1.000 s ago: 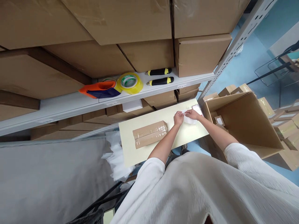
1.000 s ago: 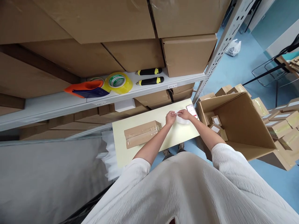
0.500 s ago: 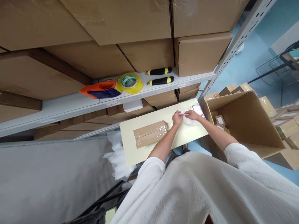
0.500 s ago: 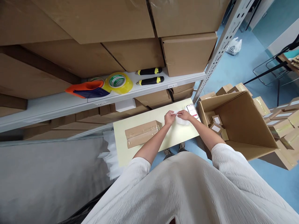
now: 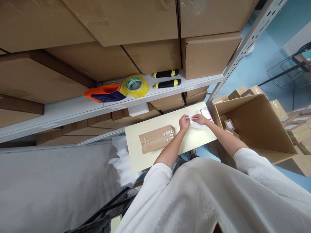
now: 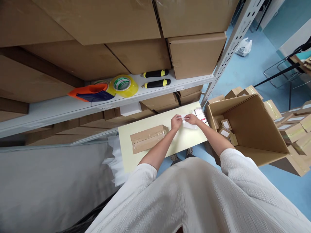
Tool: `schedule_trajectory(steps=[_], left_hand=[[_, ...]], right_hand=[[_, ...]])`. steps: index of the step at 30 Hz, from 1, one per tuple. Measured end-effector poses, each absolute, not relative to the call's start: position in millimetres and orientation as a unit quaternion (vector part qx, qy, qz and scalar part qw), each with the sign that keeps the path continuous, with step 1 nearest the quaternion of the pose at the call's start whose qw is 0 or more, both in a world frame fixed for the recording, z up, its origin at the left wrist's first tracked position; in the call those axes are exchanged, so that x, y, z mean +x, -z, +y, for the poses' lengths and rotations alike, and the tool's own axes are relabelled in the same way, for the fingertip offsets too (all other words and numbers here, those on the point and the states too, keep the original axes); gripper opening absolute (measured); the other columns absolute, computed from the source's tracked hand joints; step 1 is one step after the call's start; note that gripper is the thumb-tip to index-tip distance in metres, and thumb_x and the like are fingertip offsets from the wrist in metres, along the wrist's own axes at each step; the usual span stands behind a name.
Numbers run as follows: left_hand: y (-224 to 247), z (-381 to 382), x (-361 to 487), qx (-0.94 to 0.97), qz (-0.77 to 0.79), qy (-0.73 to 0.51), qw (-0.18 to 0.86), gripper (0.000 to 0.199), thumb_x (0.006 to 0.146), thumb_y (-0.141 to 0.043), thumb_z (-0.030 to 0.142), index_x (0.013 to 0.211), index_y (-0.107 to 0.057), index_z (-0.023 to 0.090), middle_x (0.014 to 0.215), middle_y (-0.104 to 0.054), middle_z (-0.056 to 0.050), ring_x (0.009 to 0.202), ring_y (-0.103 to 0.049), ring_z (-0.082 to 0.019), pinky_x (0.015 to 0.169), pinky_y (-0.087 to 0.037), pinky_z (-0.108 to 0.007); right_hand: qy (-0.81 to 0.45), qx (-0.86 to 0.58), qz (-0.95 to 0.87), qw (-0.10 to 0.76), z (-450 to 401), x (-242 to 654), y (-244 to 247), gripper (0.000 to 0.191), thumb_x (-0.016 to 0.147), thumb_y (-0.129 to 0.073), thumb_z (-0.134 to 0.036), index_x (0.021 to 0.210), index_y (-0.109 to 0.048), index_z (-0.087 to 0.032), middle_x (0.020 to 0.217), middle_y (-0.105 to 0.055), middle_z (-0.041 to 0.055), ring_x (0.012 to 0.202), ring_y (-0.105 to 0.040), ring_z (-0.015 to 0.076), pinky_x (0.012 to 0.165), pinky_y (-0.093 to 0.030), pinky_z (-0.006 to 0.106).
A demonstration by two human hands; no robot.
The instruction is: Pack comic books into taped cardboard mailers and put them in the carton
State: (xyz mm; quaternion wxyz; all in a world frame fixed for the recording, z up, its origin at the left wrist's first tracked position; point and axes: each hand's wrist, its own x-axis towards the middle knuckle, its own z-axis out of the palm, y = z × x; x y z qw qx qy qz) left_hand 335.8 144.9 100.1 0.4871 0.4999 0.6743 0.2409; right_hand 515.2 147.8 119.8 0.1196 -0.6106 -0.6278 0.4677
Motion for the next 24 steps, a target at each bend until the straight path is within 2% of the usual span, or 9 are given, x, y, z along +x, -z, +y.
schedule_trajectory(steps=[7,10,18,24], left_hand=[[-102,147,335,0.499,0.692,-0.237,0.464,0.024,0.085,-0.067,0.012,0.101,-0.071,0.028,0.089,-0.079,0.000,0.090,-0.073,-0.021,0.087,-0.051,-0.030],[-103,149,332,0.501,0.696,-0.237,0.456,0.024,0.087,-0.066,0.011,0.104,-0.068,0.028,0.087,-0.078,0.001,0.088,-0.073,-0.020,0.085,-0.050,-0.029],[-111,157,313,0.519,0.701,-0.232,0.430,0.028,0.088,-0.066,0.010,0.107,-0.062,0.030,0.084,-0.073,0.001,0.082,-0.068,-0.023,0.079,-0.045,-0.032],[-123,172,293,0.562,0.695,-0.222,0.389,0.025,0.089,-0.069,0.012,0.103,-0.061,0.031,0.080,-0.068,-0.002,0.086,-0.068,-0.028,0.083,-0.043,-0.036]], right_hand=[[-0.459,-0.626,-0.622,0.107,149,516,-117,0.023,0.094,-0.071,-0.027,0.112,-0.085,-0.022,0.124,-0.083,0.0069,0.115,-0.076,0.0249,0.106,-0.056,0.033],[-0.445,-0.638,-0.622,0.092,150,519,-117,0.025,0.096,-0.067,-0.023,0.113,-0.085,-0.021,0.124,-0.083,0.0064,0.115,-0.077,0.0249,0.105,-0.057,0.031],[-0.424,-0.662,-0.617,0.047,155,536,-123,0.031,0.096,-0.069,-0.025,0.123,-0.085,-0.021,0.133,-0.081,0.0090,0.126,-0.075,0.0300,0.110,-0.056,0.036],[-0.387,-0.674,-0.629,-0.003,160,550,-127,0.038,0.099,-0.066,-0.028,0.133,-0.081,-0.019,0.143,-0.076,0.0124,0.130,-0.072,0.0300,0.111,-0.055,0.035]])
